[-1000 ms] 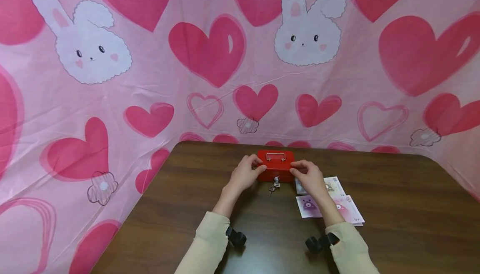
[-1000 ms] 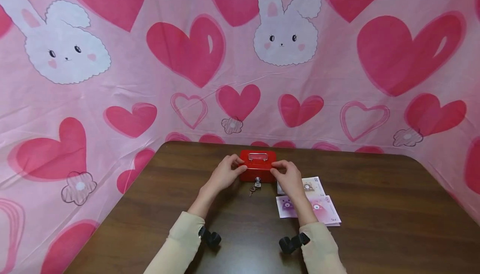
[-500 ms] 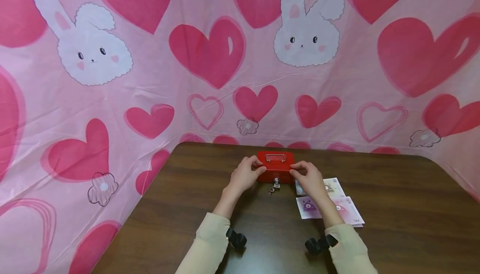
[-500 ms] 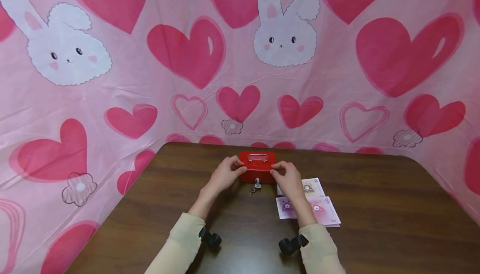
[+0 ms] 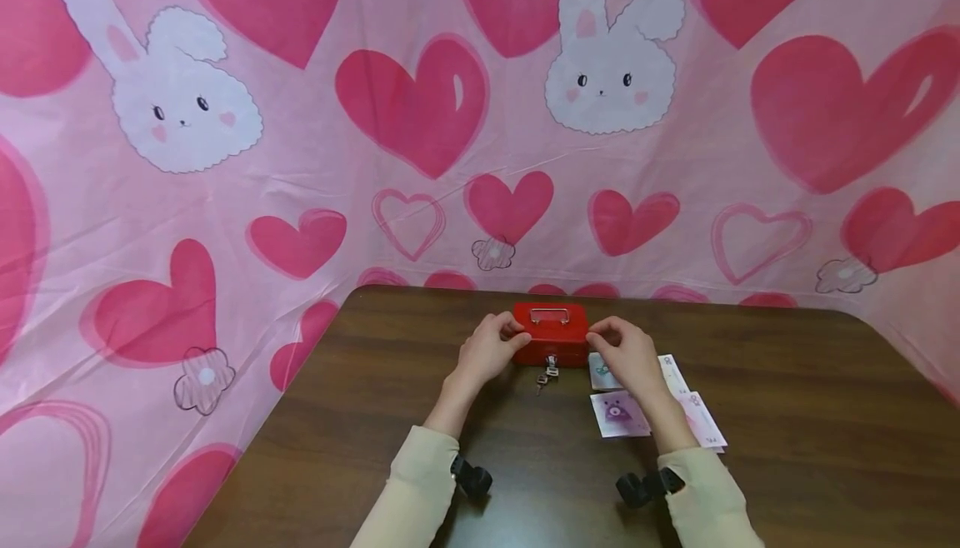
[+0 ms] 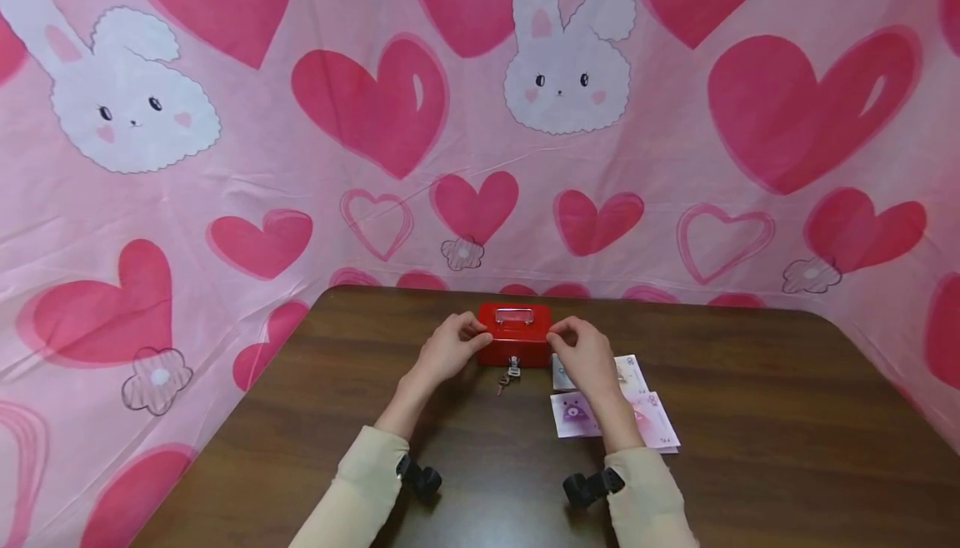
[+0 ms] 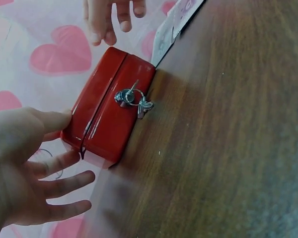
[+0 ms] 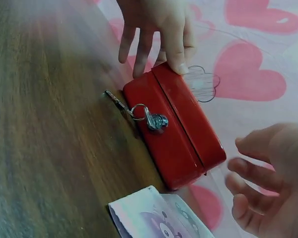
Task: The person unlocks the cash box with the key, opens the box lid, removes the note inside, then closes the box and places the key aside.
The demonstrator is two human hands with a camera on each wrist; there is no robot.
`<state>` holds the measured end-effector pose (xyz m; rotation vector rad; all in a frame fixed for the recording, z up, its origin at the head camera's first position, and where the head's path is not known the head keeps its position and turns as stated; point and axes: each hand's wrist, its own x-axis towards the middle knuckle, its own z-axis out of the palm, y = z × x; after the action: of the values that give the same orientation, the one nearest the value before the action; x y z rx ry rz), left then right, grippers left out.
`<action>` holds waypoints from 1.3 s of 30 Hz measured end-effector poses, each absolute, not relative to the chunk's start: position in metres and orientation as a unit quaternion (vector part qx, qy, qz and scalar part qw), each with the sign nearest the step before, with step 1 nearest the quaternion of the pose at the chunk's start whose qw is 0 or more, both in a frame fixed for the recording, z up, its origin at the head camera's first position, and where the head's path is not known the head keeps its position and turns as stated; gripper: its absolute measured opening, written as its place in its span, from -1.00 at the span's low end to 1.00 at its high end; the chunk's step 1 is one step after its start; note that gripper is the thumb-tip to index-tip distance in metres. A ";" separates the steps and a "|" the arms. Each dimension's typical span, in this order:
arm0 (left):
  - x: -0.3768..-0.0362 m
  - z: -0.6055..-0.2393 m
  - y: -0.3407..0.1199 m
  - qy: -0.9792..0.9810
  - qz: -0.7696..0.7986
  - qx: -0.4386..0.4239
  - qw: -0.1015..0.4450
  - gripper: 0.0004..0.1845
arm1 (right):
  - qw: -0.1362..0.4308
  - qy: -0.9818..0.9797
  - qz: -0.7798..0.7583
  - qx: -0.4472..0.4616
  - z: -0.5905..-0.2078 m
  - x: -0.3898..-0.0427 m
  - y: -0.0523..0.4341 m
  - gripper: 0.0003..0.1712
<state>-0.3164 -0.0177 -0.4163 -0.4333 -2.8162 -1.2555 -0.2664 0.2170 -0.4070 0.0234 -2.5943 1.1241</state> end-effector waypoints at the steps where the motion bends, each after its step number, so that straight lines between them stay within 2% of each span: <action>1: -0.316 -0.416 -0.018 -0.904 -0.403 -0.140 0.015 -0.83 | 0.149 -0.908 0.390 0.012 -0.406 -0.266 0.217 -0.84; 17: -0.315 -0.417 -0.018 -0.905 -0.403 -0.136 0.020 -0.83 | 0.041 -0.919 0.384 0.081 -0.418 -0.264 0.196 -0.91; 30: -0.315 -0.417 -0.018 -0.904 -0.405 -0.136 0.011 -0.83 | 0.027 -0.913 0.400 0.078 -0.430 -0.262 0.188 -0.86; 39: -0.314 -0.417 -0.018 -0.901 -0.411 -0.137 0.009 -0.83 | 0.046 -0.901 0.426 0.071 -0.438 -0.262 0.183 -0.88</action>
<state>-0.3140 -0.0183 -0.4167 -0.4287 -2.8157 -1.2846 -0.2624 0.1831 -0.4376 0.2178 -2.7503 1.3001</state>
